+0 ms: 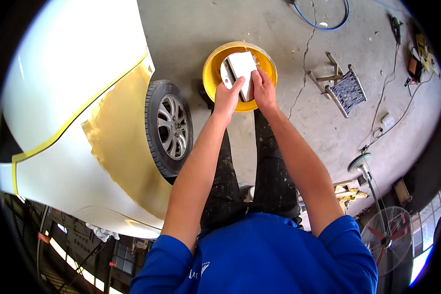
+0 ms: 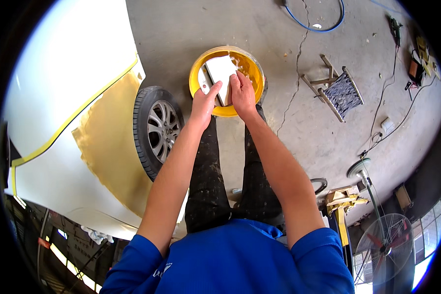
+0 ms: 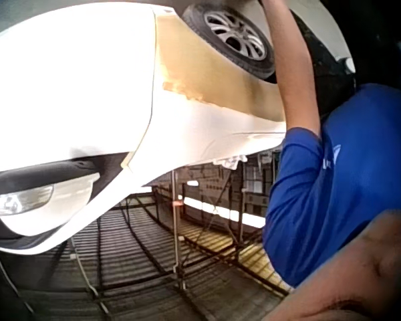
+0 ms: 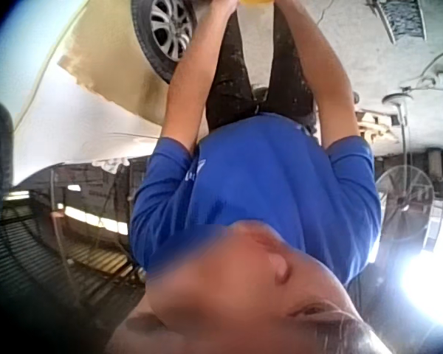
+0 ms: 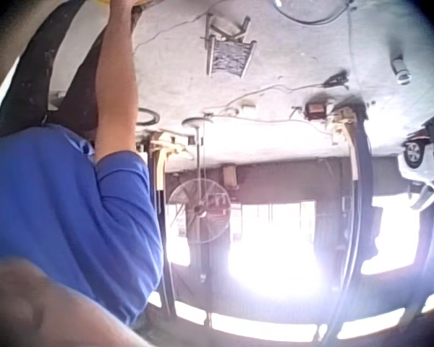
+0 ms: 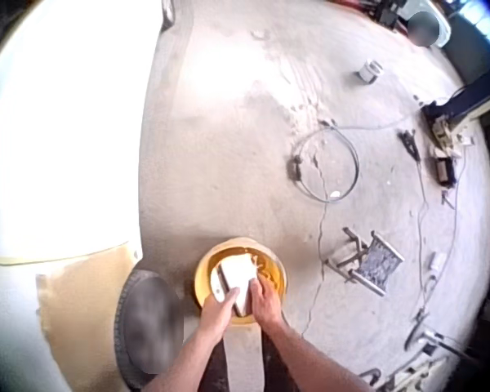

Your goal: The person walks through a workshop, picks up a sanding sponge, and repeatedly wets it in a yellow bucket while sanding a taped-off section of a white car's front fender. The person continues wet-sanding the same area with consistent hand motions.

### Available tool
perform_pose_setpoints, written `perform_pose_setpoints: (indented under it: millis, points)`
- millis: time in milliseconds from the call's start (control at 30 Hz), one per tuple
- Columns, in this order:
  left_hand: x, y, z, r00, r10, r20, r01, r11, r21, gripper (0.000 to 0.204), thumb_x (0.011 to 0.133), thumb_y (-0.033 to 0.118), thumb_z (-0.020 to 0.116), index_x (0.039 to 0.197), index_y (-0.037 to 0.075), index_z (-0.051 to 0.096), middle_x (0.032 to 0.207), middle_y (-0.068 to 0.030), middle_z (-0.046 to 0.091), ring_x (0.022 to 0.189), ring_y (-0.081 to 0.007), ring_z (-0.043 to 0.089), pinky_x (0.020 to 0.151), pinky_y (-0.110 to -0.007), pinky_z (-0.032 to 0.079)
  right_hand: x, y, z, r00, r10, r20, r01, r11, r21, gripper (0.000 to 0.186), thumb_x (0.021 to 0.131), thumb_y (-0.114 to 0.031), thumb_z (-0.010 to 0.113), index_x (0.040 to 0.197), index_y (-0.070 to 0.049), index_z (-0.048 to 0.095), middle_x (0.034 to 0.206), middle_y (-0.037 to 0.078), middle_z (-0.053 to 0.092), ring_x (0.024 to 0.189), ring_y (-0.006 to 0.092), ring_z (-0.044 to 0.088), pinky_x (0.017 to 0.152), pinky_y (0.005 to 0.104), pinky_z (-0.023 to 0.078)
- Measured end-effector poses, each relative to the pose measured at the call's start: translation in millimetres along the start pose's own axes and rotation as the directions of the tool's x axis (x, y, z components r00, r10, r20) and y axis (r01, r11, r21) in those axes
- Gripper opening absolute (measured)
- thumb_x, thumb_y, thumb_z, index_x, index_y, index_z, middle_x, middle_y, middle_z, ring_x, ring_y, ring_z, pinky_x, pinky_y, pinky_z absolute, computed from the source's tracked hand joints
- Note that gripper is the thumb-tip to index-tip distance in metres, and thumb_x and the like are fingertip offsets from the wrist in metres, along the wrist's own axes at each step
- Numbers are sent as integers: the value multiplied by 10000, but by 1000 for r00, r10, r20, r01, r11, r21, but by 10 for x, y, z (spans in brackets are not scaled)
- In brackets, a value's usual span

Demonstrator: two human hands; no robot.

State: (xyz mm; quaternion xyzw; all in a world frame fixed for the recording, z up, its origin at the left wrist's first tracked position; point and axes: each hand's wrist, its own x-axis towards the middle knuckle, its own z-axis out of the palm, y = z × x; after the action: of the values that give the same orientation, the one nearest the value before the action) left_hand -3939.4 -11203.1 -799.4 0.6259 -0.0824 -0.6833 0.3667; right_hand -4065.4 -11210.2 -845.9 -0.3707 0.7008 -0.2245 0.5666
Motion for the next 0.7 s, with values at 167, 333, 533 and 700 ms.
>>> perform_pose_setpoints:
  millis: [167,333,533,700]
  points:
    - [-144,9,1,1000,1,15,0,997,-74,388,906,193,637,1235,23,521,1150,-55,600,996,-141,597,831,-310,497,-113,-274,-295,946,-324,8,299,864,-404,438,941,-331,508,1232,-10,568,1143,226,559,1046,360,530,950,384,400]
    - [-378,23,8,999,32,24,-31,998,-46,373,898,219,657,1199,25,552,1098,-49,627,945,-163,631,792,-318,517,-104,-718,-709,864,270,426,-429,836,341,596,909,-381,577,1306,49,463,1166,131,584,1071,208,557,924,324,438]
    - [-542,-210,104,889,398,-225,-261,846,465,328,949,300,542,1116,18,555,974,-152,659,896,-274,646,732,-359,500,-484,-681,-219,952,-145,268,168,983,-68,744,751,-385,741,1259,56,424,1122,216,575,1021,278,581,918,362,448]
    - [-855,163,418,852,516,-83,-168,422,891,704,829,205,614,1364,-95,268,1225,-245,505,1103,-386,512,890,-463,429,-522,-662,-43,971,-182,154,204,969,-138,685,730,-413,731,1180,40,484,1041,195,594,956,282,589,878,372,456]
